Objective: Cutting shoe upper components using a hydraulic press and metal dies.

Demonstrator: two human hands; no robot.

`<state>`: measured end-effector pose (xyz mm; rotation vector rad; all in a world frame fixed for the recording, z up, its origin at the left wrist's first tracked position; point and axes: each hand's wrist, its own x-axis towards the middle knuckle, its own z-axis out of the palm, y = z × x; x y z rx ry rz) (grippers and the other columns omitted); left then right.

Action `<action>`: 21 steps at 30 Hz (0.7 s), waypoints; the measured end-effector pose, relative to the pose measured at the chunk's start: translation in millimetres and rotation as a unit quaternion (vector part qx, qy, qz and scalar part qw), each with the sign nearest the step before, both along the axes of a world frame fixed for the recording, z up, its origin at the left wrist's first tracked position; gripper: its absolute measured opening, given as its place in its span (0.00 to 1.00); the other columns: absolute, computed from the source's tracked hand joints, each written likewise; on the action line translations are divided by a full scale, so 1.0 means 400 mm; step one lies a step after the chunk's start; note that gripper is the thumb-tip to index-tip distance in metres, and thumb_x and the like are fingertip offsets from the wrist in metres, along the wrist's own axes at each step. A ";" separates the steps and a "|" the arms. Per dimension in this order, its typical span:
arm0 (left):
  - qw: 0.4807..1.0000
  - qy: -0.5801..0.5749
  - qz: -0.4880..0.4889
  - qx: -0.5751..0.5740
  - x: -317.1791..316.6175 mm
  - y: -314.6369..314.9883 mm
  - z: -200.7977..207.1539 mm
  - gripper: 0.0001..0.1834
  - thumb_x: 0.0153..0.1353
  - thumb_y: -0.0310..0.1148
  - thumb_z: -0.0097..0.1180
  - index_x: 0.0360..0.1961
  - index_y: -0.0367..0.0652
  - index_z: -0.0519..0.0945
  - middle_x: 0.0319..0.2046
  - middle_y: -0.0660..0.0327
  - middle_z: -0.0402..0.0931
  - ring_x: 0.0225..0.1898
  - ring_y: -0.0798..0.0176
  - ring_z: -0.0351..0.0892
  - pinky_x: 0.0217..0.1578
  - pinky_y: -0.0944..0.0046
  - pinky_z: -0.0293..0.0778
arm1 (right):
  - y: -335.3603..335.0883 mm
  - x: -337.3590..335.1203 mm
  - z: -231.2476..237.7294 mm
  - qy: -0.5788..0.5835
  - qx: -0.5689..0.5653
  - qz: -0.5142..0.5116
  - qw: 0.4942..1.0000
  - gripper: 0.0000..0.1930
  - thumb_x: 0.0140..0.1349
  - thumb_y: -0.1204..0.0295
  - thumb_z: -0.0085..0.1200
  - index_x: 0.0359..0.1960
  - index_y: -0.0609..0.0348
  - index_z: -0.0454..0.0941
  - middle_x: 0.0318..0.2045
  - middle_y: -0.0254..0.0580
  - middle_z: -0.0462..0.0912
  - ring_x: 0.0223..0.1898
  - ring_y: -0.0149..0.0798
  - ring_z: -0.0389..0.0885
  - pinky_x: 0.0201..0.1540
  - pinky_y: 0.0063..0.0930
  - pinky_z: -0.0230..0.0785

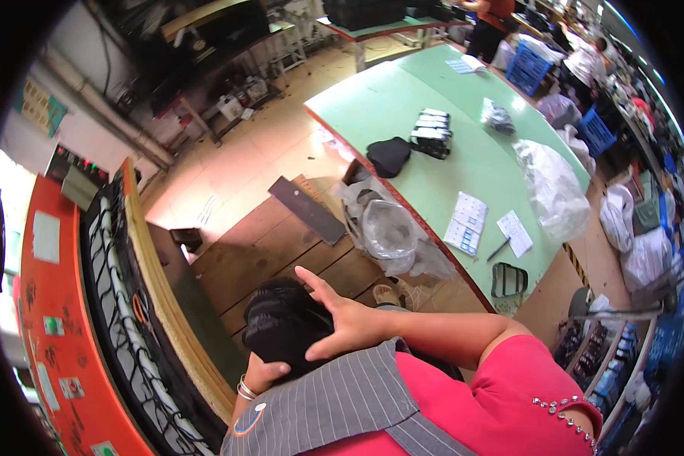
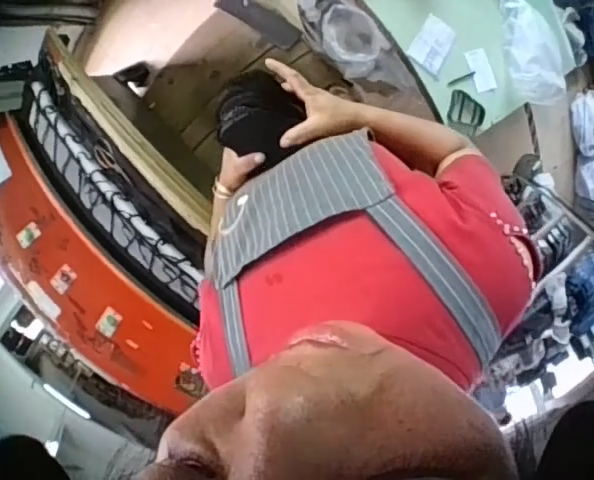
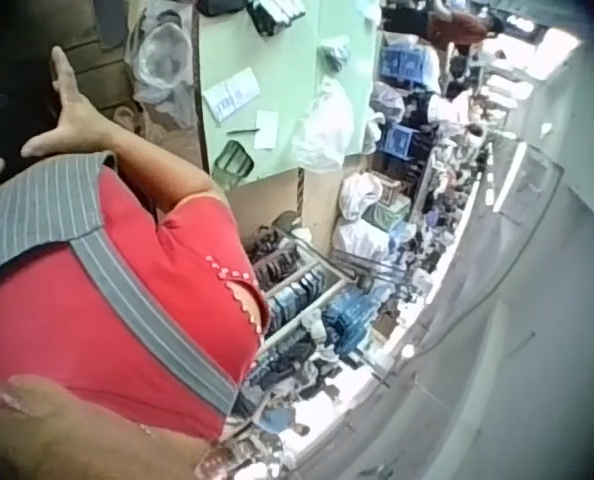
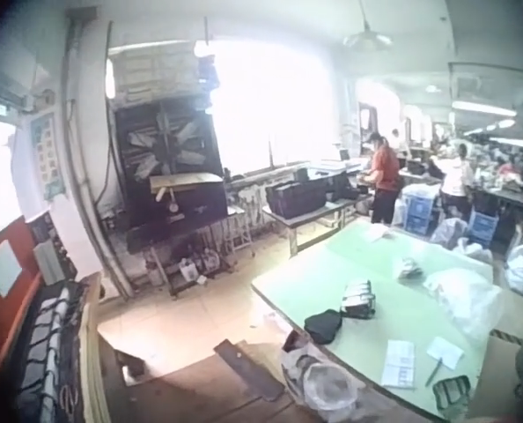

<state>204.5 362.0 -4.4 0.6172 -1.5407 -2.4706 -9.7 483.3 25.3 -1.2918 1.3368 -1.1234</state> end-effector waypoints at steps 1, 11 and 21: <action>0.998 0.019 0.012 0.061 -0.029 0.001 -0.021 0.43 0.39 0.38 0.73 0.57 0.35 0.68 0.50 0.59 0.74 0.53 0.60 0.72 0.55 0.60 0.67 | 0.004 -0.011 -0.016 -0.007 -0.005 -0.034 0.999 0.64 0.44 0.56 0.71 0.71 0.56 0.29 0.66 0.62 0.52 0.68 0.48 0.54 0.68 0.37 0.47; 0.964 -0.074 0.025 0.255 -0.192 -0.006 -0.080 0.43 0.46 0.48 0.62 0.60 0.33 0.65 0.53 0.47 0.72 0.52 0.50 0.75 0.55 0.54 0.72 | -0.020 -0.097 -0.054 -0.057 0.102 -0.199 0.973 0.53 0.56 0.45 0.56 0.69 0.68 0.38 0.62 0.68 0.61 0.64 0.54 0.63 0.65 0.32 0.53; 0.961 -0.090 0.042 0.258 -0.331 -0.024 -0.157 0.43 0.50 0.54 0.59 0.62 0.38 0.64 0.57 0.50 0.69 0.56 0.49 0.71 0.59 0.52 0.66 | -0.005 -0.284 -0.171 -0.174 0.010 -0.263 0.949 0.41 0.63 0.44 0.46 0.66 0.64 0.51 0.60 0.61 0.66 0.60 0.50 0.67 0.62 0.33 0.58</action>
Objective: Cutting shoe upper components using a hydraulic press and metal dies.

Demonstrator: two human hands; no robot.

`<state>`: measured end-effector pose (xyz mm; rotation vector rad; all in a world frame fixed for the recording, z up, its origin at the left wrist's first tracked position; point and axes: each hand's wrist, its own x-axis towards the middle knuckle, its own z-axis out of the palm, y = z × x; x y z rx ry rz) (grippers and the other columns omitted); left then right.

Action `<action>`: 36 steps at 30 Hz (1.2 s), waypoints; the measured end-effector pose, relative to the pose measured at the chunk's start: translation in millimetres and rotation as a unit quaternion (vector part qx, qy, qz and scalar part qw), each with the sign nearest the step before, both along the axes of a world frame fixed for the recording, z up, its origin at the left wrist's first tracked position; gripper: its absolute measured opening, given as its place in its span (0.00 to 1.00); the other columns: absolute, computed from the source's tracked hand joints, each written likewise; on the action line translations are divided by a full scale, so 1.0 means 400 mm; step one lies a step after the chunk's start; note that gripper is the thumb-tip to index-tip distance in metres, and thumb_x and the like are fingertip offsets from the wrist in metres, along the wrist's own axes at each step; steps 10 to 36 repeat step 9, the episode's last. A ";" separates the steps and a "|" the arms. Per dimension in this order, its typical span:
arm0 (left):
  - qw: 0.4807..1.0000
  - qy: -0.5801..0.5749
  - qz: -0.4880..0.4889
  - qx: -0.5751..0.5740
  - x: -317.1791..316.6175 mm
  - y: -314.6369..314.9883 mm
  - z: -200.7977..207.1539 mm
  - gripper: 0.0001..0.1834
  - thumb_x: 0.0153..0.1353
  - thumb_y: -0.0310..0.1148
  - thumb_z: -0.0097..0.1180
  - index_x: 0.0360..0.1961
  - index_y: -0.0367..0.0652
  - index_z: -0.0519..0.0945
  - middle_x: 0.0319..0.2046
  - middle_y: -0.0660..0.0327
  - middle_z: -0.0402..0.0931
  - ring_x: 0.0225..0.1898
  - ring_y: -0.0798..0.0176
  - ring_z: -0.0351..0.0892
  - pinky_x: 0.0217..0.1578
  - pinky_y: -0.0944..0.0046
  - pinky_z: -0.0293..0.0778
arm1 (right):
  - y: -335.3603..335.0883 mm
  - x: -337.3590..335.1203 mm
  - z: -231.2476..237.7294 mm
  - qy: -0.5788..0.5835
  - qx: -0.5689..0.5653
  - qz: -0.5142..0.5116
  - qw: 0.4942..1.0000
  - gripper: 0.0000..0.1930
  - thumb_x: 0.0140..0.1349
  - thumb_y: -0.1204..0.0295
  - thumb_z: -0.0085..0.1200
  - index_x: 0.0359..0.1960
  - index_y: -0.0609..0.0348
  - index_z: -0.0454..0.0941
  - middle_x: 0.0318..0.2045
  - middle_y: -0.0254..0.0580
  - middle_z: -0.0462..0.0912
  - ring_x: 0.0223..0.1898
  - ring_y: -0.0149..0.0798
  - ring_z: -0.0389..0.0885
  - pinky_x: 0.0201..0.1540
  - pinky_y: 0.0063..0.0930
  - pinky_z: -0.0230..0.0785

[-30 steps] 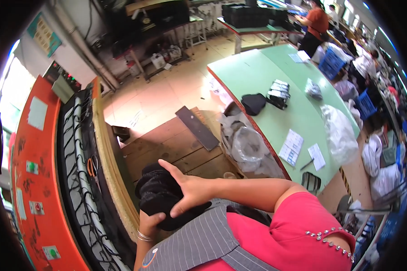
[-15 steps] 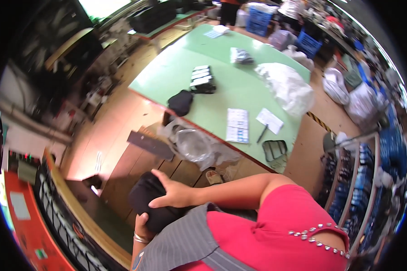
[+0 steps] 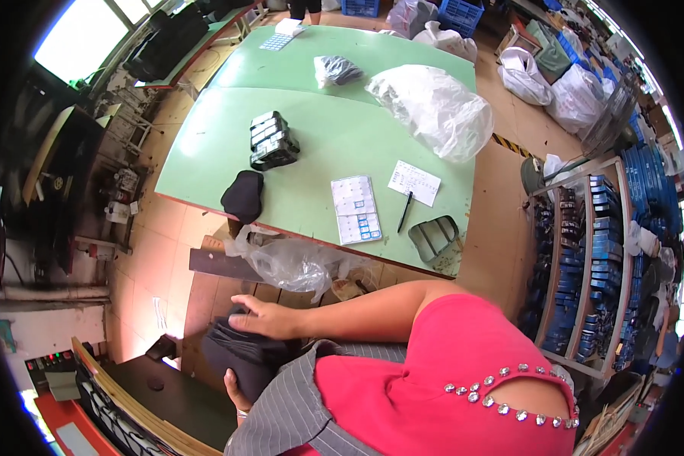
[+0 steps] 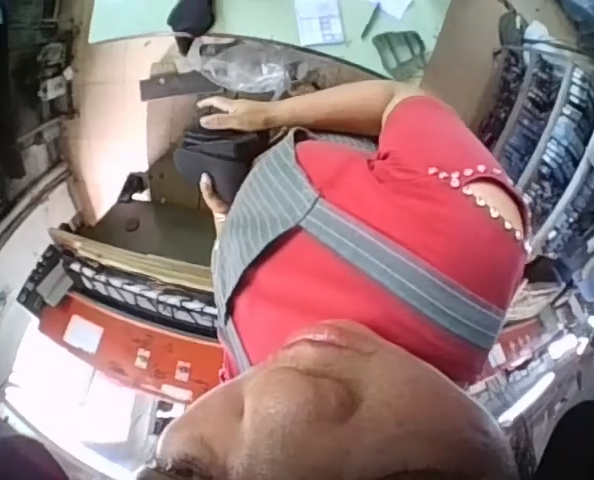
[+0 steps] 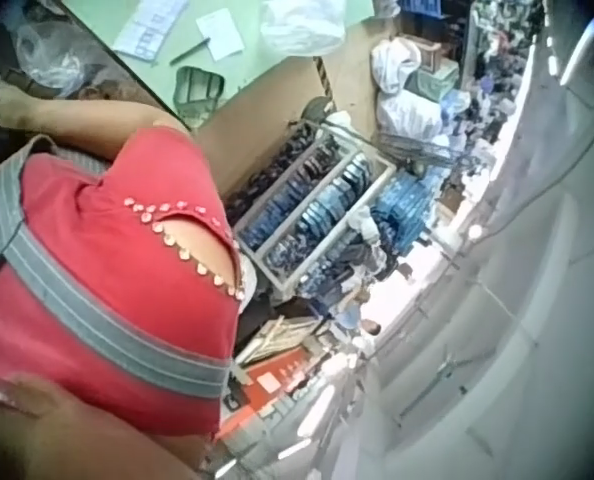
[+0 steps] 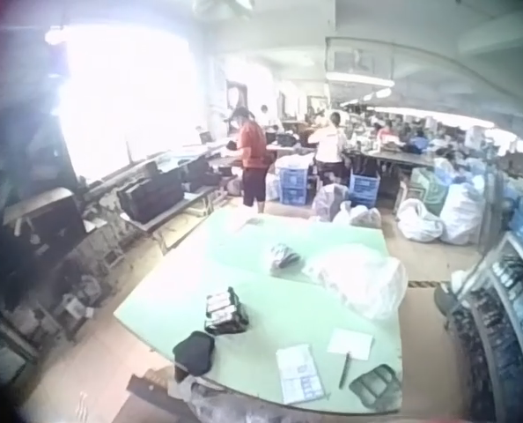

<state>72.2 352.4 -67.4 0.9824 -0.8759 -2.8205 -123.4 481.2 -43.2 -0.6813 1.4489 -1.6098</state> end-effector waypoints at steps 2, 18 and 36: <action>1.000 0.013 0.015 0.022 -0.022 -0.006 -0.016 0.43 0.51 0.54 0.57 0.62 0.38 0.63 0.58 0.51 0.68 0.57 0.49 0.70 0.59 0.51 0.65 | 0.017 -0.079 -0.063 -0.116 0.045 -0.017 0.992 0.35 0.63 0.45 0.48 0.60 0.62 0.63 0.53 0.53 0.74 0.49 0.46 0.76 0.53 0.31 0.67; 0.994 0.002 0.107 -0.031 -0.093 -0.039 -0.037 0.42 0.58 0.59 0.49 0.66 0.41 0.59 0.62 0.54 0.65 0.62 0.49 0.63 0.64 0.48 0.56 | 0.407 -0.275 -0.465 0.097 0.390 -0.357 0.843 0.14 0.52 0.61 0.57 0.32 0.59 0.82 0.30 0.49 0.83 0.33 0.41 0.83 0.39 0.35 0.74; 0.994 0.002 0.107 -0.031 -0.093 -0.039 -0.037 0.42 0.58 0.59 0.49 0.66 0.41 0.59 0.62 0.54 0.65 0.62 0.49 0.63 0.64 0.48 0.56 | 0.407 -0.275 -0.465 0.097 0.390 -0.357 0.843 0.14 0.52 0.61 0.57 0.32 0.59 0.82 0.30 0.49 0.83 0.33 0.41 0.83 0.39 0.35 0.74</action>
